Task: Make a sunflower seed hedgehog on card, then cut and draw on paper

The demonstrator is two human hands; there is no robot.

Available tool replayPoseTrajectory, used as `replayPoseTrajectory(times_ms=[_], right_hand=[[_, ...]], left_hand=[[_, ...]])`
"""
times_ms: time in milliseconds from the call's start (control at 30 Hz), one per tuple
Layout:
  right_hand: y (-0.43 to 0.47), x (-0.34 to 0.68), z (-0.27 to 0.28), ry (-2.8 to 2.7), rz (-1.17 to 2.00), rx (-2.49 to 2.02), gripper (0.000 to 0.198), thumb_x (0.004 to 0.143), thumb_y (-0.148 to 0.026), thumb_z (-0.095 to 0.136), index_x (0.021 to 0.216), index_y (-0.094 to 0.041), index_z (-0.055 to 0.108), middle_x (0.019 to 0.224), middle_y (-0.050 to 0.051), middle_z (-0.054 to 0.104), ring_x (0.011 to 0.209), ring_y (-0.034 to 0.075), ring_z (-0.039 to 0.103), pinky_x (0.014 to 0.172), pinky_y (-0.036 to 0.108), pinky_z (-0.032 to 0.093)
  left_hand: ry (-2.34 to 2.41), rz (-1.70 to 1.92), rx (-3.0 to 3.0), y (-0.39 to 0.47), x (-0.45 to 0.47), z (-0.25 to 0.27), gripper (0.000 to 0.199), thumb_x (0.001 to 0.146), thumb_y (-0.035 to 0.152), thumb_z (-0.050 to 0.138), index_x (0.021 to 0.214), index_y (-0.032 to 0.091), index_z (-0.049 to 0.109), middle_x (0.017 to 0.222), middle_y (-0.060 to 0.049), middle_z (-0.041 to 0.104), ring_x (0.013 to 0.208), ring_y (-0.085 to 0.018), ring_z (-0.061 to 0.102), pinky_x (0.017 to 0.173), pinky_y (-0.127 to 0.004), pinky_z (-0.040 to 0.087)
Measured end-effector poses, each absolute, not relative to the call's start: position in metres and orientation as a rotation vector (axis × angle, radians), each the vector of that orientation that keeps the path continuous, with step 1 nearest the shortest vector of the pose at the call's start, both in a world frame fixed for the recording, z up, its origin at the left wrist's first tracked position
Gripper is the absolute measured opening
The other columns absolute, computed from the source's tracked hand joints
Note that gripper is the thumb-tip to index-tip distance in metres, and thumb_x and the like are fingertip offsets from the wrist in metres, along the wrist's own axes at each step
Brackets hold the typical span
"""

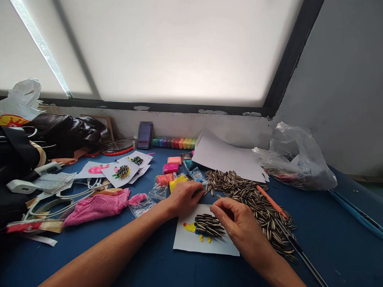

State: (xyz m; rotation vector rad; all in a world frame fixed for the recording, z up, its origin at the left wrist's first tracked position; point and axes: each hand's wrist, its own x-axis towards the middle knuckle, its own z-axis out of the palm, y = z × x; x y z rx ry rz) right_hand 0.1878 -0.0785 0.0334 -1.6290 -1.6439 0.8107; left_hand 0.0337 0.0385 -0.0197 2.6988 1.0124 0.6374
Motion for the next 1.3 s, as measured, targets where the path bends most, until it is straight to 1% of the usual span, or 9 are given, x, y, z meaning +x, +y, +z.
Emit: replayPoseTrajectory(times_ms=[167, 200, 300, 367, 467, 600, 833, 1100, 1300], right_hand=[[-0.081, 0.188, 0.029, -1.602, 0.804, -1.626, 0.024, 0.082, -0.045, 0.058, 0.085, -0.022, 0.065, 0.087, 0.004, 0.068, 0.08, 0.02, 0.063, 0.07, 0.03, 0.05], [-0.081, 0.188, 0.028, -1.606, 0.801, -1.632, 0.023, 0.083, -0.044, 0.058, 0.085, -0.023, 0.065, 0.086, 0.003, 0.068, 0.079, 0.02, 0.063, 0.07, 0.03, 0.05], [-0.081, 0.188, 0.024, -1.701, 0.715, -1.651, 0.021, 0.086, -0.042, 0.055, 0.081, -0.024, 0.064, 0.077, 0.001, 0.064, 0.07, 0.017, 0.059, 0.063, 0.029, 0.048], [-0.081, 0.187, 0.023, -1.79, 0.612, -1.631, 0.02, 0.087, -0.039, 0.055, 0.079, -0.024, 0.065, 0.08, 0.001, 0.063, 0.068, 0.016, 0.057, 0.063, 0.029, 0.046], [-0.08, 0.184, 0.02, -1.871, 0.517, -1.589, 0.017, 0.087, -0.033, 0.055, 0.082, -0.024, 0.068, 0.09, 0.003, 0.062, 0.077, 0.017, 0.06, 0.071, 0.031, 0.048], [-0.08, 0.182, 0.018, -1.916, 0.441, -1.593, 0.019, 0.088, -0.03, 0.053, 0.085, -0.024, 0.071, 0.092, 0.005, 0.062, 0.084, 0.019, 0.063, 0.075, 0.032, 0.05], [-0.08, 0.182, 0.018, -1.967, 0.37, -1.575, 0.023, 0.089, -0.031, 0.053, 0.084, -0.024, 0.074, 0.09, 0.007, 0.063, 0.081, 0.02, 0.064, 0.073, 0.032, 0.053], [-0.079, 0.184, 0.019, -1.939, 0.364, -1.578, 0.024, 0.091, -0.033, 0.051, 0.087, -0.024, 0.072, 0.092, 0.007, 0.062, 0.082, 0.021, 0.063, 0.074, 0.035, 0.051], [-0.078, 0.191, 0.023, -1.885, 0.349, -1.604, 0.025, 0.092, -0.037, 0.049, 0.086, -0.023, 0.069, 0.093, 0.007, 0.062, 0.082, 0.021, 0.061, 0.072, 0.034, 0.05]], left_hand=[[1.009, 0.668, 2.686, 0.039, 0.034, -0.021, 0.021, 0.092, 0.03, 0.048, 0.081, 0.018, 0.061, 0.08, -0.003, 0.068, 0.074, -0.016, 0.062, 0.061, -0.025, 0.035], [1.009, 0.672, 2.683, 0.039, 0.034, -0.021, 0.021, 0.092, 0.029, 0.048, 0.081, 0.018, 0.062, 0.08, -0.003, 0.068, 0.074, -0.016, 0.062, 0.061, -0.025, 0.035], [1.009, 0.674, 2.68, 0.039, 0.034, -0.021, 0.02, 0.091, 0.028, 0.049, 0.08, 0.018, 0.062, 0.08, -0.002, 0.068, 0.073, -0.016, 0.062, 0.061, -0.025, 0.036], [1.008, 0.676, 2.681, 0.039, 0.034, -0.021, 0.02, 0.091, 0.028, 0.048, 0.079, 0.018, 0.061, 0.079, -0.002, 0.068, 0.073, -0.015, 0.062, 0.061, -0.025, 0.035], [1.012, 0.674, 2.68, 0.039, 0.034, -0.021, 0.021, 0.091, 0.029, 0.048, 0.08, 0.018, 0.062, 0.079, -0.003, 0.068, 0.073, -0.016, 0.062, 0.061, -0.025, 0.036], [1.017, 0.649, 2.678, 0.038, 0.034, -0.019, 0.02, 0.091, 0.028, 0.049, 0.082, 0.018, 0.063, 0.081, -0.004, 0.069, 0.074, -0.016, 0.063, 0.062, -0.025, 0.036], [1.014, 0.641, 2.675, 0.038, 0.034, -0.017, 0.02, 0.091, 0.028, 0.049, 0.082, 0.018, 0.063, 0.081, -0.004, 0.069, 0.075, -0.016, 0.062, 0.063, -0.025, 0.037], [1.009, 0.659, 2.646, 0.038, 0.033, -0.017, 0.018, 0.09, 0.028, 0.05, 0.083, 0.018, 0.064, 0.082, -0.004, 0.069, 0.074, -0.016, 0.062, 0.063, -0.024, 0.039], [0.994, 0.683, 2.573, 0.041, 0.032, -0.014, 0.025, 0.092, 0.033, 0.05, 0.084, 0.018, 0.068, 0.079, -0.004, 0.069, 0.073, -0.016, 0.062, 0.065, -0.024, 0.04]])
